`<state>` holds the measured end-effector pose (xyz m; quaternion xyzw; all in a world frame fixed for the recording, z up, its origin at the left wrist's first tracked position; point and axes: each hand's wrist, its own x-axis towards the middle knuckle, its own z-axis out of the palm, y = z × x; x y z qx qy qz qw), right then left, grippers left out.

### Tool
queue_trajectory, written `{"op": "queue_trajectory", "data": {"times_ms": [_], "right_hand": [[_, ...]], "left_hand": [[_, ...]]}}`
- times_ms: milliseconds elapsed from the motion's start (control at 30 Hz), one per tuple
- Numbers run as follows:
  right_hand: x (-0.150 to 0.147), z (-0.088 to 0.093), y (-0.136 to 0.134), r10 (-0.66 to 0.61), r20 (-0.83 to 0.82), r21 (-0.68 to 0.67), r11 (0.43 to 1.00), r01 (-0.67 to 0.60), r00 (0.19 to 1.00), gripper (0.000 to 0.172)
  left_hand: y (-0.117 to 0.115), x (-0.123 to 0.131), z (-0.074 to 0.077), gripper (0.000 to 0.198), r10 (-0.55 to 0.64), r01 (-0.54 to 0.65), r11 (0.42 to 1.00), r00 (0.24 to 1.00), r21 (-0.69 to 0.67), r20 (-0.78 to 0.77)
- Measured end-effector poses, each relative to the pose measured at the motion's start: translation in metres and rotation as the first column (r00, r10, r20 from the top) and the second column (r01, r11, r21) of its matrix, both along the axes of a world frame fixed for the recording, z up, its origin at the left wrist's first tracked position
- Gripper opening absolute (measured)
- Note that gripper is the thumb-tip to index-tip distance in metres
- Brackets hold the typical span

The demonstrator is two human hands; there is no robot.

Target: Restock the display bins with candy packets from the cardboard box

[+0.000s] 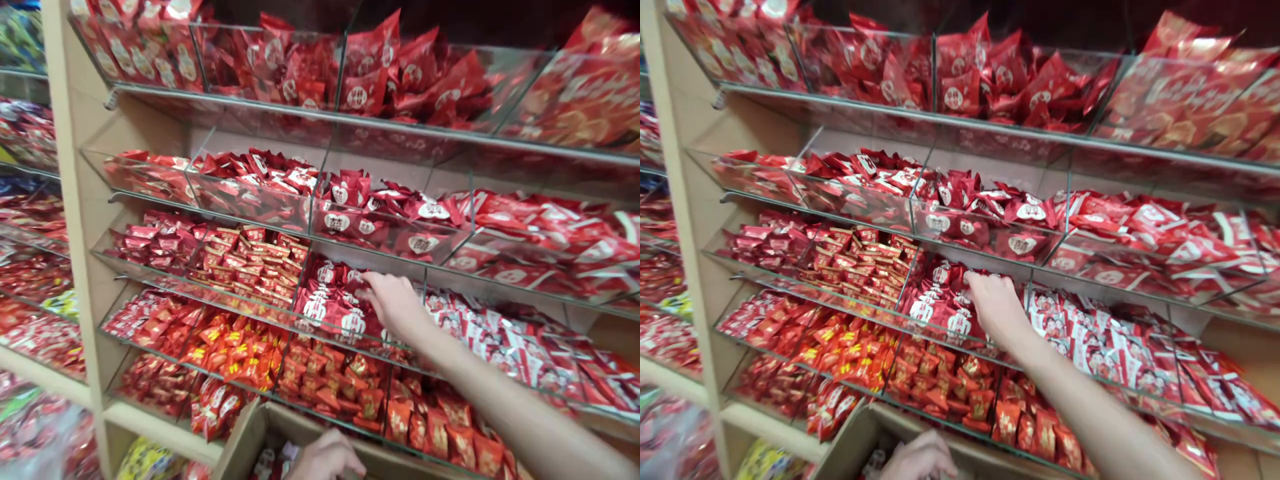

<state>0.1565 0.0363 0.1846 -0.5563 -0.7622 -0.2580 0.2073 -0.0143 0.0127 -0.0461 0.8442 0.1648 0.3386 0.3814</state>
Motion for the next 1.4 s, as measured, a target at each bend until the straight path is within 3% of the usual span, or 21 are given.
{"op": "queue_trajectory", "data": {"times_ms": [67, 133, 233, 333, 467, 667, 833, 1033, 1233, 1400], "right_hand": [[-0.001, 0.015, 0.035, -0.161, 0.051, -0.131, 0.977, 0.167, 0.986, 0.025], [0.000, 0.022, 0.064, -0.239, 0.018, -0.209, 0.949, 0.237, 0.971, 0.026], [0.006, 0.025, 0.094, -0.255, -0.058, -0.268, 0.935, 0.231, 0.965, 0.030], [0.015, 0.023, 0.106, -0.219, -0.107, -0.314, 0.933, 0.176, 0.970, 0.031], [0.022, 0.021, 0.107, -0.193, -0.118, -0.349, 0.926, 0.141, 0.974, 0.030], [0.021, 0.022, 0.103, -0.203, -0.075, -0.342, 0.925, 0.166, 0.976, 0.030], [0.018, 0.024, 0.096, -0.210, -0.026, -0.339, 0.921, 0.189, 0.977, 0.038], [0.011, 0.023, 0.086, -0.223, 0.016, -0.305, 0.927, 0.217, 0.975, 0.036], [0.004, 0.021, 0.096, -0.130, 0.036, -0.294, 0.946, 0.135, 0.991, 0.033], [0.002, 0.017, 0.096, -0.094, 0.055, -0.266, 0.958, 0.105, 0.994, 0.032]], "left_hand": [[-0.004, 0.001, 0.008, 0.023, -0.022, 0.022, 0.997, 1.000, 0.072, 0.001], [-0.007, 0.000, 0.014, 0.021, -0.011, 0.011, 0.993, 1.000, 0.120, -0.004], [-0.010, -0.003, 0.016, 0.021, -0.006, 0.013, 0.988, 0.999, 0.155, -0.043], [-0.009, -0.002, 0.009, 0.018, -0.028, 0.052, 0.982, 0.991, 0.181, -0.133], [-0.009, 0.002, 0.003, 0.015, -0.063, 0.125, 0.960, 0.968, 0.249, -0.242], [-0.011, 0.002, 0.008, 0.011, -0.113, 0.246, 0.919, 0.914, 0.309, -0.391], [-0.009, 0.003, -0.002, 0.015, -0.116, 0.242, 0.927, 0.912, 0.286, -0.394], [-0.008, 0.001, -0.011, 0.016, -0.125, 0.251, 0.923, 0.914, 0.294, -0.386], [-0.009, 0.001, -0.004, 0.014, -0.145, 0.284, 0.904, 0.907, 0.320, -0.396], [-0.005, 0.002, 0.004, 0.002, -0.128, 0.318, 0.891, 0.860, 0.325, -0.493]]}}
